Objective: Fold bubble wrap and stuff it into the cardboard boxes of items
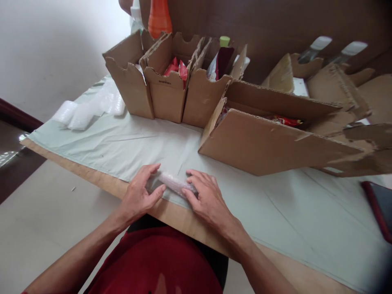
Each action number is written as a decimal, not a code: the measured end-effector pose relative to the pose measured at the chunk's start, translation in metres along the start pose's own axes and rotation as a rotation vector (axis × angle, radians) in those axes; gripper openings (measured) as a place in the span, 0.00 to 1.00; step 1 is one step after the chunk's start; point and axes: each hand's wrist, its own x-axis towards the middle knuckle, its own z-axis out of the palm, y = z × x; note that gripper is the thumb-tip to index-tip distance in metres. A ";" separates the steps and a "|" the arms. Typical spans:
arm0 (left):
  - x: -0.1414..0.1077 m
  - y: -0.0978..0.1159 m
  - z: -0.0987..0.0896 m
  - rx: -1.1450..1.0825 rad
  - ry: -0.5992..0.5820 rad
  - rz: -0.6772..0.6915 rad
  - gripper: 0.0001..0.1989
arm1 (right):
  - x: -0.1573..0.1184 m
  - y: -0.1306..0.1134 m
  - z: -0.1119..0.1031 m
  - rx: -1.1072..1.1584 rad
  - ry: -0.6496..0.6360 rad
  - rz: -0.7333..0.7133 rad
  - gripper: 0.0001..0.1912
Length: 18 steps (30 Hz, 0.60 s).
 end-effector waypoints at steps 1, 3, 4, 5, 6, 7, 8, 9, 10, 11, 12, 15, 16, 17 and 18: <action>0.000 0.001 -0.002 -0.035 -0.037 -0.037 0.28 | -0.003 -0.004 -0.002 0.066 0.005 0.005 0.04; 0.002 0.006 -0.005 -0.141 -0.139 -0.109 0.34 | -0.010 -0.011 -0.005 0.169 -0.004 0.030 0.03; 0.003 0.009 -0.005 -0.211 -0.187 -0.133 0.35 | -0.013 -0.013 -0.008 0.206 -0.010 0.053 0.03; 0.004 0.012 -0.003 -0.284 -0.225 -0.148 0.34 | -0.016 -0.015 -0.010 0.239 -0.010 0.083 0.04; 0.005 0.015 -0.001 -0.354 -0.244 -0.157 0.33 | -0.018 -0.016 -0.012 0.277 0.000 0.121 0.05; 0.006 0.019 0.002 -0.410 -0.243 -0.162 0.31 | -0.021 -0.015 -0.015 0.324 0.018 0.163 0.07; 0.006 0.022 0.006 -0.451 -0.225 -0.162 0.29 | -0.024 -0.014 -0.018 0.381 0.041 0.205 0.10; 0.006 0.025 0.010 -0.474 -0.203 -0.154 0.27 | -0.028 -0.013 -0.021 0.440 0.058 0.245 0.12; 0.007 0.029 0.014 -0.483 -0.194 -0.135 0.26 | -0.031 -0.011 -0.025 0.492 0.071 0.277 0.11; 0.009 0.032 0.016 -0.480 -0.203 -0.102 0.25 | -0.035 -0.008 -0.029 0.529 0.083 0.300 0.09; 0.013 0.036 0.018 -0.467 -0.219 -0.048 0.24 | -0.038 -0.006 -0.035 0.546 0.099 0.315 0.07; 0.038 0.055 0.015 -0.359 -0.186 0.208 0.27 | -0.050 0.002 -0.055 0.507 0.194 0.318 0.09; 0.052 0.064 0.013 -0.307 -0.126 0.308 0.29 | -0.054 0.005 -0.064 0.479 0.244 0.306 0.09; 0.068 0.074 0.012 -0.252 -0.047 0.408 0.30 | -0.057 0.006 -0.073 0.445 0.296 0.290 0.08; 0.085 0.083 0.012 -0.192 0.031 0.497 0.30 | -0.061 0.008 -0.083 0.405 0.346 0.272 0.08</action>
